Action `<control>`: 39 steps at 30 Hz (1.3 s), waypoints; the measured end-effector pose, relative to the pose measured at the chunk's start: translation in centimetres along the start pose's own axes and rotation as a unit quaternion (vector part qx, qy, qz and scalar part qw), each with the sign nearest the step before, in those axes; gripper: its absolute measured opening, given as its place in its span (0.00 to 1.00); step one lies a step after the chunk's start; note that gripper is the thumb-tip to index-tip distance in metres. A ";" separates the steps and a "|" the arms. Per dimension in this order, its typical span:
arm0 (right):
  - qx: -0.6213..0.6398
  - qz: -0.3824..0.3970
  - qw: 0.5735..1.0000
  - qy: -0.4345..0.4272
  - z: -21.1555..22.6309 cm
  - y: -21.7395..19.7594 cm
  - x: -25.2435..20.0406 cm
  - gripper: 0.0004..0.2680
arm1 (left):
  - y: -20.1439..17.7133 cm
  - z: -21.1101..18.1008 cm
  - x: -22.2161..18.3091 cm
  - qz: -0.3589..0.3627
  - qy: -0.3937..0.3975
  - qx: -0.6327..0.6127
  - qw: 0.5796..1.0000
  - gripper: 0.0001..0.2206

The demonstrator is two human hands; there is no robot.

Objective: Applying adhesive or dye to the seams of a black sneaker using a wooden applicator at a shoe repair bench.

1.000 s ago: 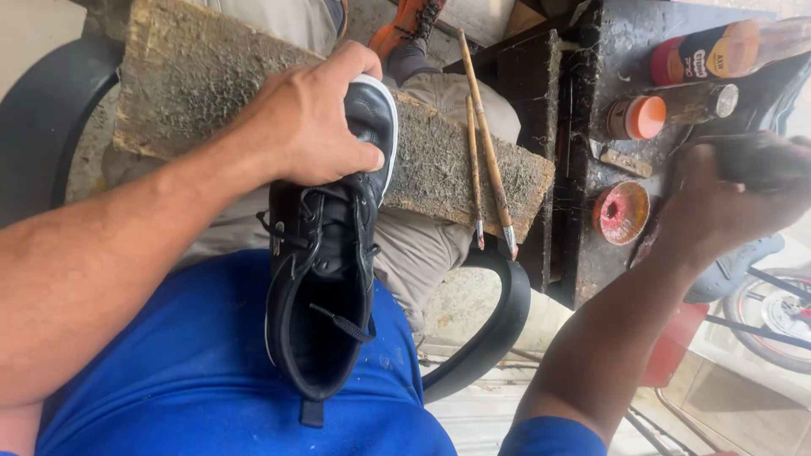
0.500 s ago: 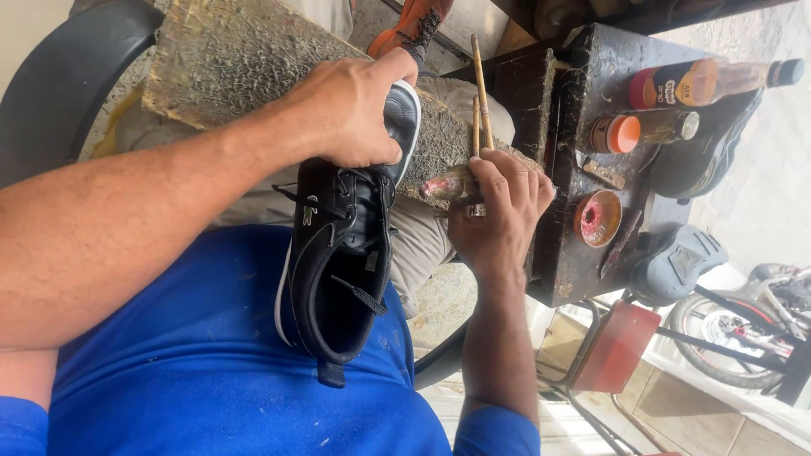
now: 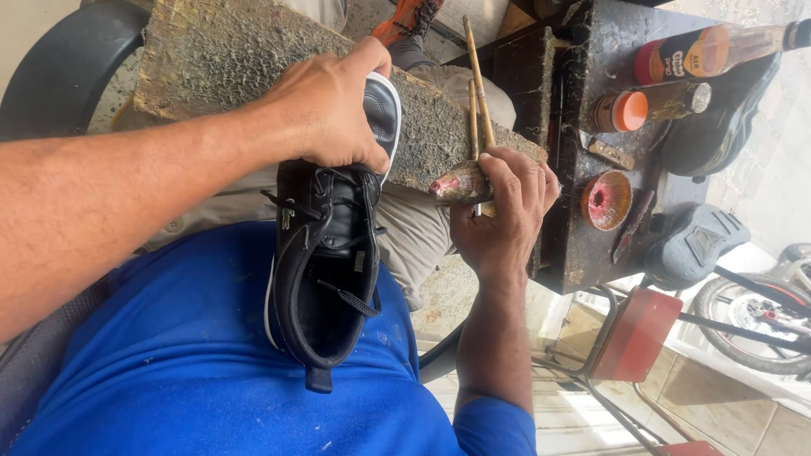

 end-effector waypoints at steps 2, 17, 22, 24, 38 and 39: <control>-0.004 0.016 1.000 0.001 -0.2 0.4 -0.2 0.16 | -0.2 -0.2 -0.1 0.005 0.004 0.002 1.000 0.42; -0.050 0.004 0.998 -0.035 1.3 1.2 0.3 0.18 | 0.9 0.1 0.7 -0.014 0.060 0.021 0.998 0.37; -0.056 -0.016 0.998 -0.039 1.0 1.5 0.1 0.20 | 0.9 -0.3 1.0 0.001 0.040 0.032 0.999 0.39; -0.061 -0.037 0.997 -0.040 0.9 1.6 0.2 0.14 | 0.8 -0.5 1.0 0.009 0.031 0.030 0.999 0.39; -0.074 -0.038 0.996 -0.040 0.6 2.0 0.1 0.16 | 1.1 -0.2 1.8 0.065 -0.035 -0.007 0.997 0.34; -0.070 -0.039 0.996 -0.039 0.7 2.0 0.2 0.16 | 1.2 -0.1 2.0 0.062 -0.028 -0.009 0.998 0.33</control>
Point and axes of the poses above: each hand's wrist, its own x-axis towards the middle knuckle, its own y-axis out of the palm, z = x × y, the point moved 1 cm from there along x, towards the middle knuckle, and after that the axes turned 10 degrees about -x, right-handed, at the moved point
